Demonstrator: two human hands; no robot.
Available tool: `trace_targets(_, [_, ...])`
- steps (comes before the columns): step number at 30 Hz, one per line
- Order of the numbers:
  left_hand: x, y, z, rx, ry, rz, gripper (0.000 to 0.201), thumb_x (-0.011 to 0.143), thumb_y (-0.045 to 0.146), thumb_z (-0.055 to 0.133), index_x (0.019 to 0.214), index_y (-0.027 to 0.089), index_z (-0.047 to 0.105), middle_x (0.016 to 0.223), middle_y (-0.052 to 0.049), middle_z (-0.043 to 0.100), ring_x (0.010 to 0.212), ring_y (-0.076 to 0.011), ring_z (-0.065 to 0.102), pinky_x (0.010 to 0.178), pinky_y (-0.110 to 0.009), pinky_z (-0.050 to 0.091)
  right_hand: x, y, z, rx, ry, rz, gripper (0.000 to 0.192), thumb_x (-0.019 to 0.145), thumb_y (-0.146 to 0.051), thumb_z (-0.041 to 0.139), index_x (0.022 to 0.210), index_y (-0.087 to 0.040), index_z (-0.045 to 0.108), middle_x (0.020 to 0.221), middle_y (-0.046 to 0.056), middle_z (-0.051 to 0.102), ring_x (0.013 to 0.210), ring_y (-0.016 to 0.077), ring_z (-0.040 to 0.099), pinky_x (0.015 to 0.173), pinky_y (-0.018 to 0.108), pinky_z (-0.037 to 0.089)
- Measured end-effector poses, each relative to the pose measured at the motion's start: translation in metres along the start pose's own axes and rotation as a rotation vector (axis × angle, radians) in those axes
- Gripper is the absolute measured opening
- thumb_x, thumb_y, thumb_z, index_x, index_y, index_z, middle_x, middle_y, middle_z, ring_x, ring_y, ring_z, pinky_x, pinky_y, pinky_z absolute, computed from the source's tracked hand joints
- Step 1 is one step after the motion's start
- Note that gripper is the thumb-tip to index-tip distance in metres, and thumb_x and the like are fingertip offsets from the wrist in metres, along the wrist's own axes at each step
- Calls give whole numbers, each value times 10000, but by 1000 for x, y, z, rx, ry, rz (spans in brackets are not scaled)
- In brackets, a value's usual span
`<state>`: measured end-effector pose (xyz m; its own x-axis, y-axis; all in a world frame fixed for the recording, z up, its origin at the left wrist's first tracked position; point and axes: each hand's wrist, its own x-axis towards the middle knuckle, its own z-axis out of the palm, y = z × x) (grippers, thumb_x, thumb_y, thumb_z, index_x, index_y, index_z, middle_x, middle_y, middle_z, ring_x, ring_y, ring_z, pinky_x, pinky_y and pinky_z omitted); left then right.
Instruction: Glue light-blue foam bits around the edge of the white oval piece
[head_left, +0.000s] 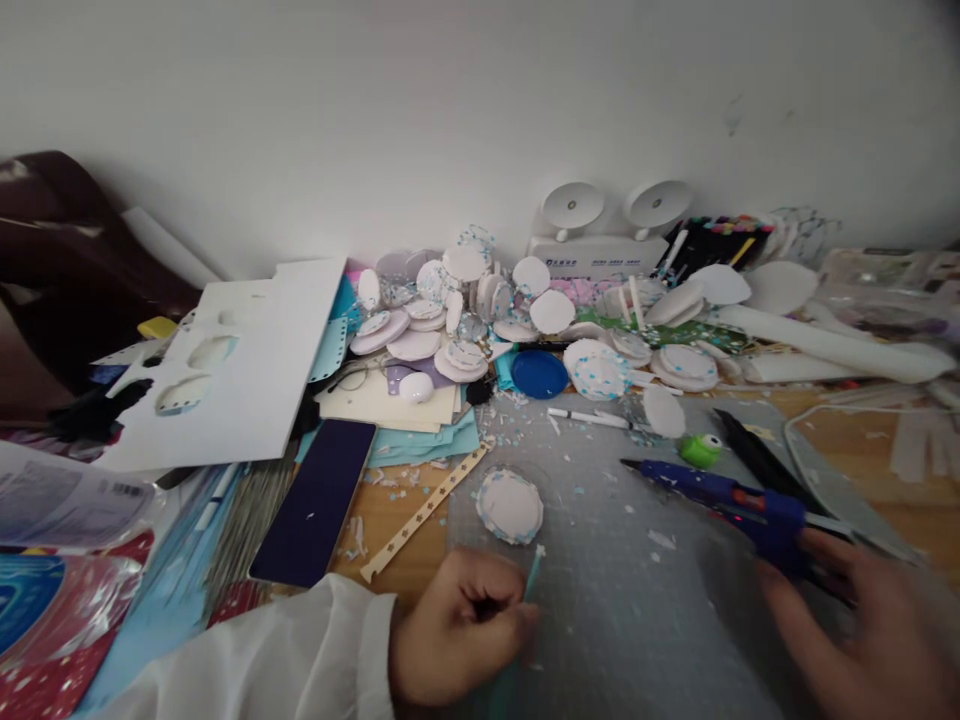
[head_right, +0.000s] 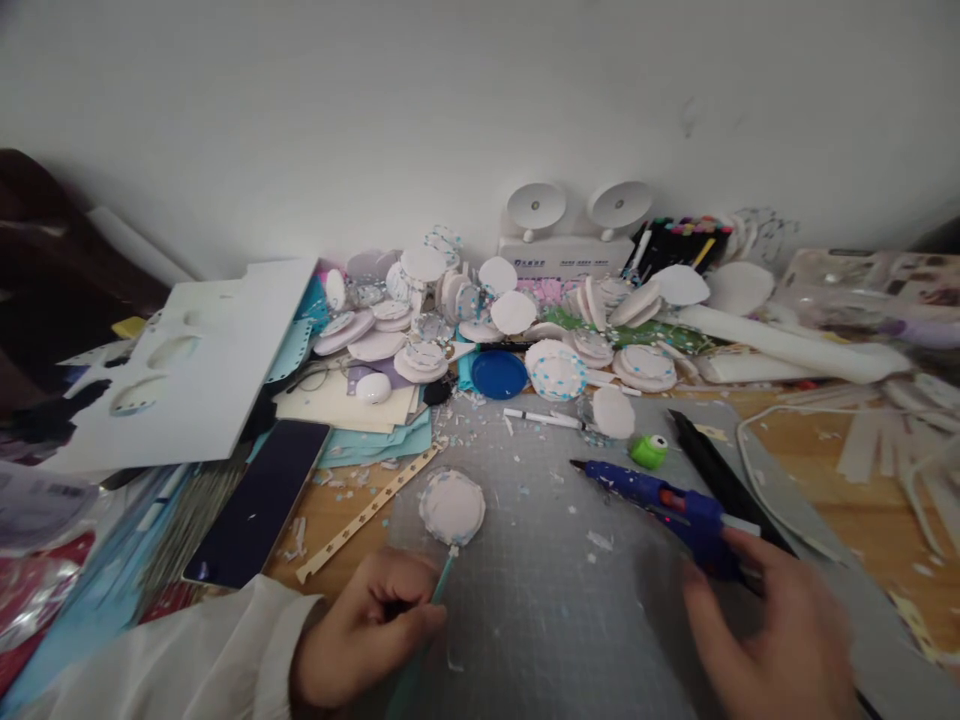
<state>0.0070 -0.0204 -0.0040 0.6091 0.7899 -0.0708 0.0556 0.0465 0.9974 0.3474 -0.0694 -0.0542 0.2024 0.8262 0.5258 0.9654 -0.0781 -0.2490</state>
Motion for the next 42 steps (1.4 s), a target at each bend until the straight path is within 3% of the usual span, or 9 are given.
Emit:
trace_targets(4, [2,-4,-1,6,12,22,609,894,552,562,479,214,271,490,61,248,494,-97,262,499,-285,194,19,-14,11,-185,-42,-190,277,911,-459,388,805,-226,493,648,109,574,586,347,601,554,477,491])
trace_targets(8, [3,-4,-2,7,21,31,608,901,540,561,484,212,264,496,63,242,500,-97,265,506,-281,205,32,-16,13,-199,-90,-232,302,894,-468,355,664,-288,431,577,102,548,524,330,583,535,474,483])
trace_targets(12, [3,-5,-2,-5,23,37,609,910,534,557,484,209,269,489,62,248,492,-94,266,500,-275,197,57,-32,-8,-120,-122,85,304,785,-568,591,676,-287,551,463,32,537,364,256,536,368,371,424])
trace_targets(15, [4,-5,-1,-10,25,44,623,909,542,561,492,210,238,496,64,234,495,-91,244,501,-276,184,75,-53,-21,31,-217,290,329,694,-515,729,542,-322,510,385,22,522,310,212,527,319,312,387])
trace_targets(19, [5,-4,-1,-1,30,40,634,904,560,565,496,209,231,498,63,232,496,-92,241,501,-280,180,77,-77,-11,302,-69,58,225,728,-390,628,561,-293,513,400,17,560,310,190,531,303,292,402])
trace_targets(22, [5,-4,-1,1,28,23,631,905,543,571,495,211,224,494,63,235,490,-91,246,501,-282,186,64,-85,4,381,-112,-51,184,720,-327,598,555,-276,533,404,6,570,318,177,539,307,271,419])
trace_targets(28, [4,-4,-1,-6,0,0,582,894,436,594,505,215,221,504,63,238,490,-90,250,492,-284,176,43,-80,14,403,-146,-182,118,720,-357,622,735,-240,626,681,75,740,503,238,699,353,278,481])
trace_targets(33, [4,-4,-2,-7,-36,14,553,889,380,592,513,219,219,509,63,233,497,-93,249,500,-295,168,39,-84,12,362,-127,-274,153,786,-302,591,913,-219,602,704,44,733,561,233,718,481,312,572])
trace_targets(42, [6,-2,-3,-5,-35,24,557,899,407,582,515,217,226,502,65,235,487,-92,257,492,-280,185,39,-76,14,248,-95,-330,115,770,-319,581,847,-235,587,757,102,752,579,282,730,403,329,532])
